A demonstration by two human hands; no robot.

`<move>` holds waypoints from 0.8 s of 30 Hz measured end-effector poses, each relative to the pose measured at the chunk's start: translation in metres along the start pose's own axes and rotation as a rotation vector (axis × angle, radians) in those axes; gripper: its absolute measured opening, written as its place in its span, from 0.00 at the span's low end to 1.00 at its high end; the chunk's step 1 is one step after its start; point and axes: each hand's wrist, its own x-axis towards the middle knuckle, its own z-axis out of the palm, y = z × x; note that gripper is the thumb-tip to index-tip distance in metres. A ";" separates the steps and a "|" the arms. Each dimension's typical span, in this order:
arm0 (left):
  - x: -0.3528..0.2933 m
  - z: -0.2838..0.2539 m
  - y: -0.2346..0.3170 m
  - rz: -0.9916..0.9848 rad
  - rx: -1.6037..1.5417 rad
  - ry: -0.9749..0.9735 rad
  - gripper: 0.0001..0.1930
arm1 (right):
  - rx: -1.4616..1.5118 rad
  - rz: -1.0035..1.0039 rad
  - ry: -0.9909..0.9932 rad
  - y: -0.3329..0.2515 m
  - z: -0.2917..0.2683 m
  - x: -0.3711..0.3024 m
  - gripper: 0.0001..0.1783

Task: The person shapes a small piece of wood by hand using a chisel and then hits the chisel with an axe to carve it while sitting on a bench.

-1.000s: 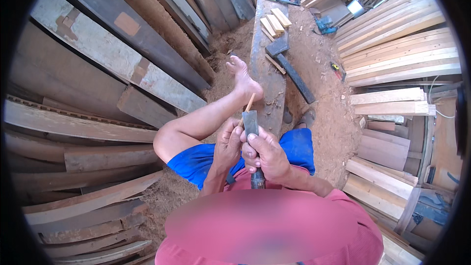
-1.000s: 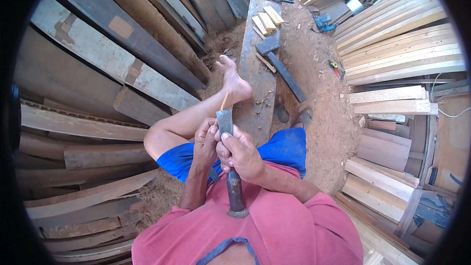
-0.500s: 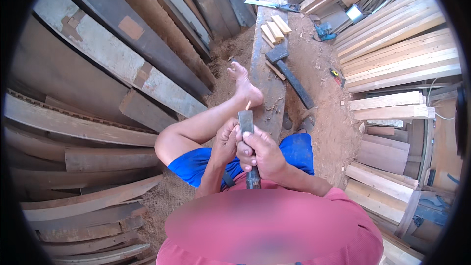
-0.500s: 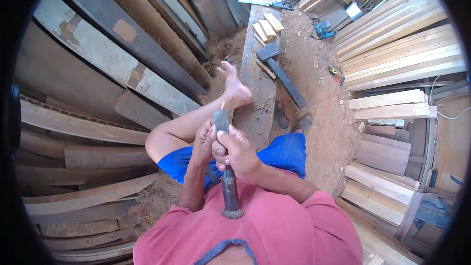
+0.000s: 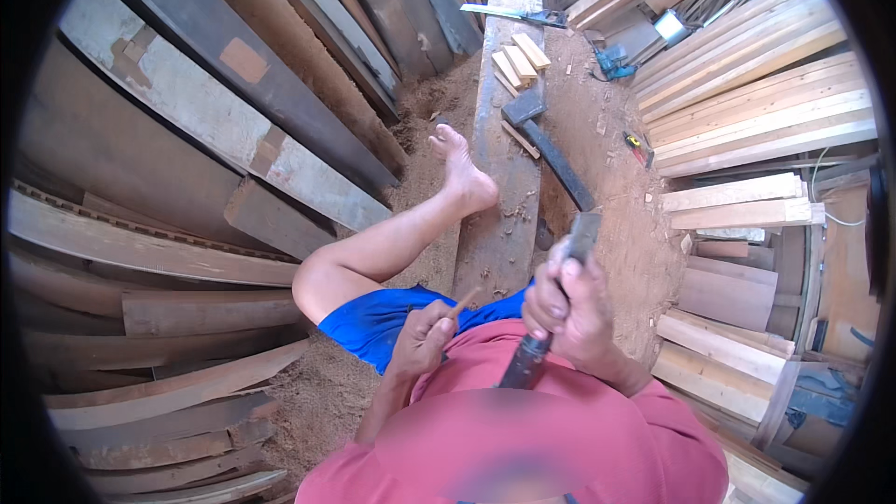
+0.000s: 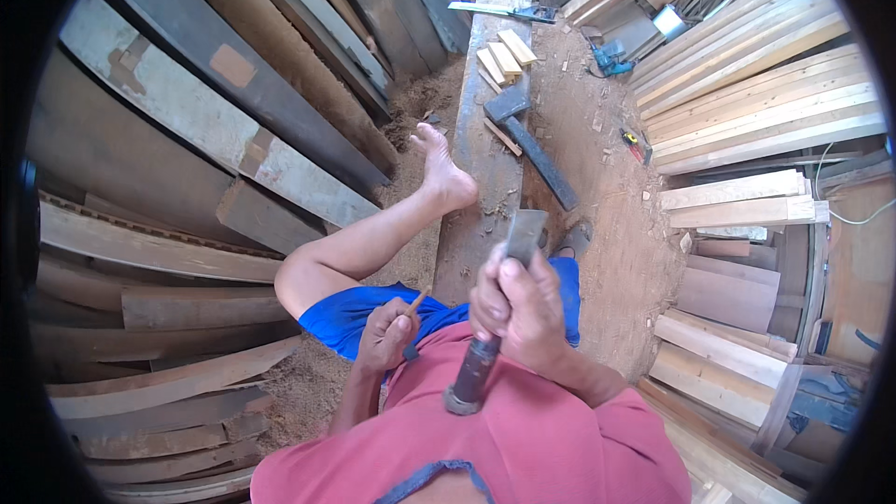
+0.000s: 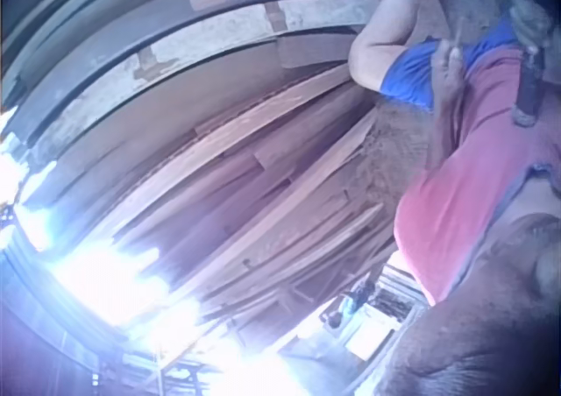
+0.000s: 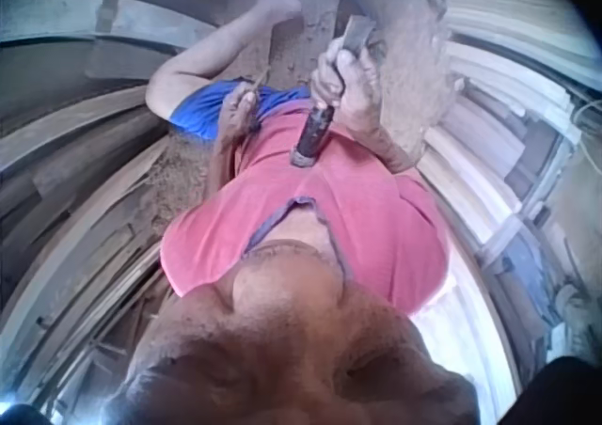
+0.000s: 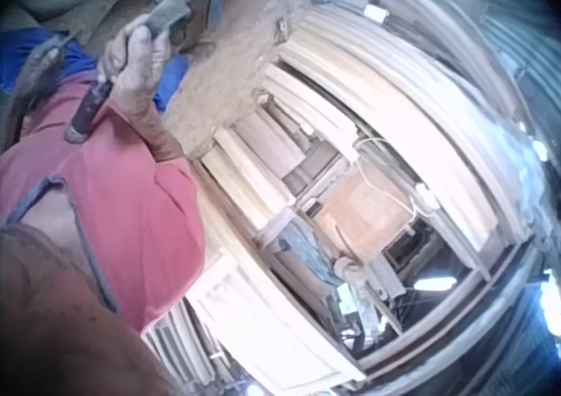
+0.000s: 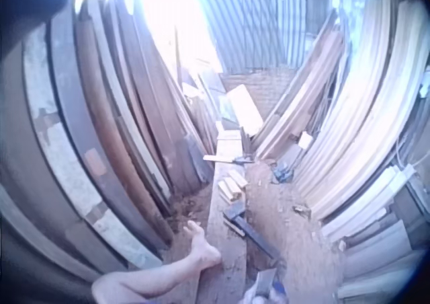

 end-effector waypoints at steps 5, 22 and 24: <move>0.026 0.003 -0.006 -0.340 -0.143 0.238 0.13 | -0.059 0.147 0.092 0.019 -0.005 0.022 0.08; 0.018 0.025 -0.007 -0.306 -0.290 0.283 0.12 | -0.539 -0.057 0.171 -0.003 -0.039 0.041 0.08; 0.037 0.024 -0.009 -0.234 -0.274 0.183 0.13 | -0.670 -0.048 0.159 0.005 -0.037 0.052 0.07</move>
